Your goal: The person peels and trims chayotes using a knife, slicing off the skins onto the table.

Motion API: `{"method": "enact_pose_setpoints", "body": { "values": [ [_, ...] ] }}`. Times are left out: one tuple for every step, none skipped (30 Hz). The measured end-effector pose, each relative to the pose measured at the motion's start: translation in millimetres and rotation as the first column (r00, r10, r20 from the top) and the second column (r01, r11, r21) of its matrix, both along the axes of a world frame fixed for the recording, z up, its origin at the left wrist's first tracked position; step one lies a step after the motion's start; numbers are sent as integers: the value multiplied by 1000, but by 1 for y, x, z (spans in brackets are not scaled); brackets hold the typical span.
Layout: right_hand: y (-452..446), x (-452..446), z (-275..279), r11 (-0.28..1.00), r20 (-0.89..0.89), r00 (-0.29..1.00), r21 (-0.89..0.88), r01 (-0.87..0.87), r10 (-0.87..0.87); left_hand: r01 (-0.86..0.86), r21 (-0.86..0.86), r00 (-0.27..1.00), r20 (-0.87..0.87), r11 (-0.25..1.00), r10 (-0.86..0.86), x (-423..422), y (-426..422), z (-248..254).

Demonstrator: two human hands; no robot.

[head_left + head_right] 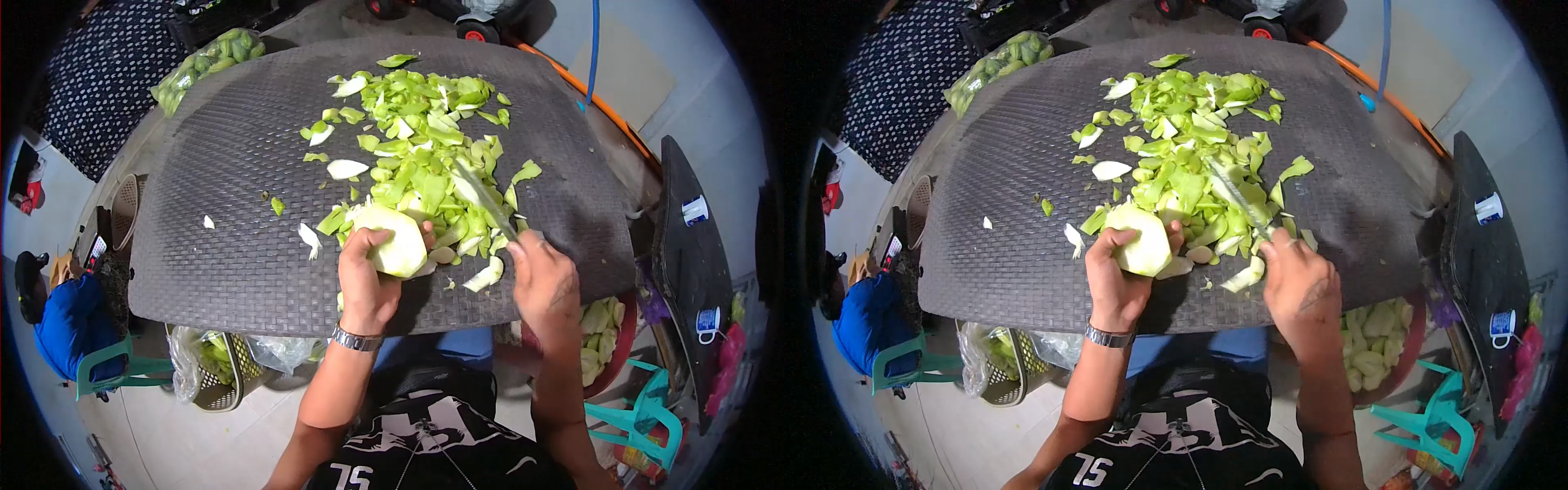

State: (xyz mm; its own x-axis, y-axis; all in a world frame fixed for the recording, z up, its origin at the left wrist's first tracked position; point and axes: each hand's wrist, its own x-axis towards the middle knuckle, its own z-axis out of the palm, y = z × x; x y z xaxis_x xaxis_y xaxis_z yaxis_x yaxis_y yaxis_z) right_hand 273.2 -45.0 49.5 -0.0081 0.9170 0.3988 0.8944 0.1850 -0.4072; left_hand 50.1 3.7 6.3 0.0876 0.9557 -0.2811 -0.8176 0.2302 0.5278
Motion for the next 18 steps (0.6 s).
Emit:
{"method": "enact_pose_setpoints", "body": {
  "values": [
    [2,4,-2,999,-92,996,32,-8,10,-17,-3,1000,-23,1000,16,-2,0,-3],
    [1,6,-4,998,-182,983,59,-12,23,-33,-11,998,-45,999,32,-3,-1,-8],
    [-1,5,0,999,-269,963,29,25,-17,-50,-18,997,-65,999,48,-4,-2,-10],
    [-5,3,1,997,-398,917,-80,9,-40,-54,-35,995,-86,998,51,-3,-4,-10],
    [-9,1,2,983,-516,853,-183,-19,-79,-56,-51,993,-107,997,50,-1,-6,-9],
    [-12,-2,2,959,-619,774,-276,-60,-130,-57,-64,991,-127,996,48,1,-7,-8],
    [-19,-7,-1,917,-792,579,-356,-179,-194,-41,-13,985,-166,999,38,7,-11,-6],
    [-24,-16,-1,894,-889,423,-326,-308,-178,-24,36,978,-205,999,30,15,-17,-5],
    [-28,-20,-3,855,-899,392,-352,-381,-195,-21,85,965,-257,996,42,24,-24,-5],
    [-32,-24,-5,809,-907,360,-375,-453,-219,44,138,947,-322,989,3,31,-34,0],
    [-34,-28,-9,792,-923,303,-364,-490,-237,106,163,927,-374,981,-38,35,-41,-3],
    [-36,-25,-15,819,-926,259,-367,-441,-276,169,188,903,-424,968,-75,37,-46,-6],
    [-38,-17,-22,844,-928,212,-369,-389,-308,229,277,779,-627,933,-6,33,-49,-2],
    [-39,-9,-25,865,-927,165,-374,-336,-337,233,315,758,-652,920,31,29,-52,1],
    [-42,-3,-16,845,-861,80,-509,-167,-502,239,345,734,-676,908,64,24,-56,3],
    [-49,15,-25,904,-901,152,-421,-72,-407,245,378,709,-698,893,101,17,-60,4],
    [-55,33,-33,947,-918,240,-320,25,-317,285,374,697,-713,883,77,4,-62,2],
    [-62,51,-42,970,-911,335,-214,117,-241,289,344,748,-664,893,14,-8,-66,-7]
  ]
}}
